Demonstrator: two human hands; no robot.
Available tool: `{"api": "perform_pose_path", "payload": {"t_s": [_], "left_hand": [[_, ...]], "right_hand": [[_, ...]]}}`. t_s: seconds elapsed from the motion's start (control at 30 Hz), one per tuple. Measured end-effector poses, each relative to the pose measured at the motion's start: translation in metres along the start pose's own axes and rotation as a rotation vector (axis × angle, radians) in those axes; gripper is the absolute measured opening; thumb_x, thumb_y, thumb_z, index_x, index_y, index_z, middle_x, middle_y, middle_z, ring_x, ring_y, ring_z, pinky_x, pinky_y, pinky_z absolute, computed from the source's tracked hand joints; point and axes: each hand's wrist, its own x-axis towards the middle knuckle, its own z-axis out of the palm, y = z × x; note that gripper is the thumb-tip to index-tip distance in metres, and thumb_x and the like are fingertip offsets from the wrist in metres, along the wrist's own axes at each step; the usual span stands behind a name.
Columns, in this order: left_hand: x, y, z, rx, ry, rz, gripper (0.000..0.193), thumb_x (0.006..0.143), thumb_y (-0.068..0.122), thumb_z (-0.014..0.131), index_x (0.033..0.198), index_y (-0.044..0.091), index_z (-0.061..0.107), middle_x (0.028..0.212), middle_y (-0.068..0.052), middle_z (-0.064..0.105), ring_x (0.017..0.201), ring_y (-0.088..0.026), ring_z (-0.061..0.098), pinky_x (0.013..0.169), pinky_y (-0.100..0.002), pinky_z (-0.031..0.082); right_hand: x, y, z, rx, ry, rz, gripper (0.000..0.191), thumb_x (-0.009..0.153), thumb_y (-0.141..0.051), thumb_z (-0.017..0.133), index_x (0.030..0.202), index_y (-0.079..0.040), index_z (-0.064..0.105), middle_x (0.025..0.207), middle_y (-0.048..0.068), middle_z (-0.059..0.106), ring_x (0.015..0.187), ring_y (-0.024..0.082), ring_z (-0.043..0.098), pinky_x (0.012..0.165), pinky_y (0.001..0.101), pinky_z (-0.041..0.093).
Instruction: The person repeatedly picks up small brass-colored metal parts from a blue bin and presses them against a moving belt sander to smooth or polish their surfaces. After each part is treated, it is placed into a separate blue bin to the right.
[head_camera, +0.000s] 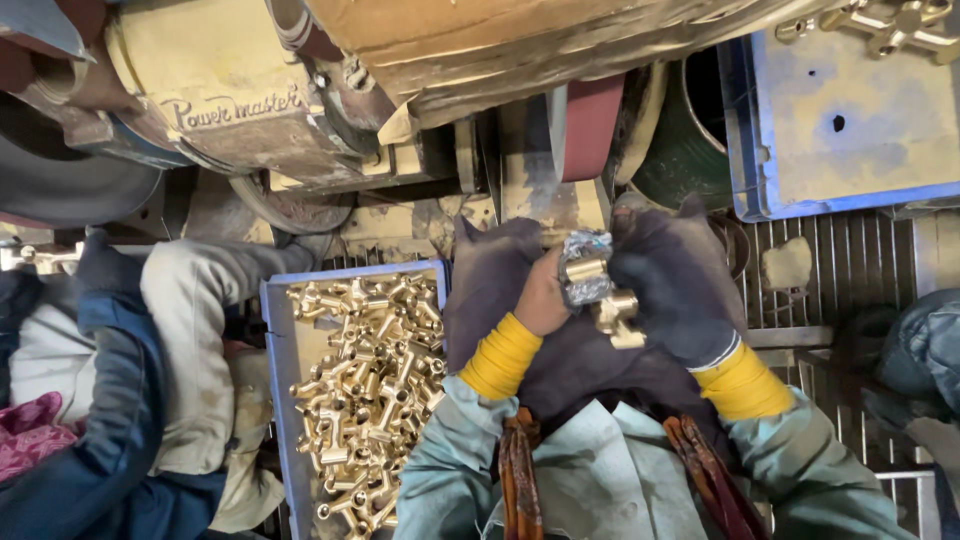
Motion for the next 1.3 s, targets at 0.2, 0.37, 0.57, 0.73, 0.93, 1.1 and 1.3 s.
{"api": "perform_pose_path", "payload": {"t_s": [0.2,0.37,0.57,0.73,0.93,1.1,1.3], "left_hand": [[0.017,-0.024,-0.010,0.086,0.059,-0.039,0.039,0.094,0.006,0.069,0.130,0.001,0.057,0.116,-0.009,0.071,0.108,-0.018,0.068,0.100,-0.032,0.052],[0.046,-0.078,-0.034,-0.025,0.083,-0.100,0.033,0.099,0.008,0.063,0.131,0.002,0.057,0.120,-0.010,0.068,0.111,-0.017,0.061,0.102,-0.030,0.047],[0.057,-0.122,-0.032,-0.045,0.181,-0.297,0.029,0.094,0.005,0.056,0.121,-0.001,0.066,0.115,-0.009,0.070,0.109,-0.018,0.062,0.099,-0.031,0.047],[0.072,-0.138,-0.025,-0.220,0.305,-0.565,0.028,0.097,0.011,0.057,0.122,0.002,0.066,0.109,-0.007,0.069,0.100,-0.016,0.059,0.091,-0.029,0.047],[0.101,-0.150,-0.027,-0.401,0.427,-0.684,0.033,0.094,0.006,0.052,0.124,0.003,0.067,0.095,-0.010,0.062,0.083,-0.021,0.052,0.072,-0.038,0.042],[0.078,-0.146,-0.023,-0.231,0.383,-0.530,0.039,0.090,0.002,0.052,0.126,0.001,0.067,0.106,-0.008,0.068,0.096,-0.018,0.058,0.087,-0.033,0.045],[0.053,-0.105,-0.023,0.049,0.198,-0.136,0.033,0.100,0.014,0.062,0.127,-0.004,0.063,0.119,-0.015,0.070,0.112,-0.023,0.063,0.103,-0.034,0.048]], "right_hand": [[-0.018,0.052,0.050,0.327,-0.207,0.472,0.067,0.072,-0.026,0.085,0.129,-0.005,0.057,0.105,0.012,0.069,0.091,0.023,0.068,0.081,0.0345,0.056],[-0.003,0.087,0.080,0.346,-0.164,0.577,0.074,0.074,-0.024,0.085,0.136,-0.003,0.050,0.110,0.010,0.071,0.098,0.019,0.068,0.084,0.0349,0.056],[0.011,0.098,0.091,0.548,-0.192,0.618,0.066,0.077,-0.021,0.083,0.133,-0.003,0.053,0.113,0.010,0.069,0.099,0.018,0.066,0.085,0.0333,0.055],[0.019,0.129,0.107,0.590,-0.299,0.973,0.053,0.078,-0.024,0.079,0.125,-0.005,0.062,0.106,0.008,0.071,0.089,0.016,0.065,0.075,0.0346,0.056],[0.041,0.168,0.119,0.781,-0.140,0.580,0.040,0.091,-0.022,0.070,0.126,-0.003,0.064,0.118,0.004,0.070,0.105,0.011,0.064,0.089,0.0283,0.052],[0.018,0.145,0.112,0.656,-0.249,0.671,0.042,0.088,-0.022,0.074,0.123,-0.002,0.063,0.107,0.008,0.071,0.095,0.018,0.066,0.082,0.0341,0.055],[-0.004,0.112,0.104,0.350,-0.160,0.560,0.064,0.072,-0.021,0.084,0.127,-0.004,0.054,0.103,0.012,0.069,0.091,0.024,0.069,0.080,0.0369,0.057]]}}
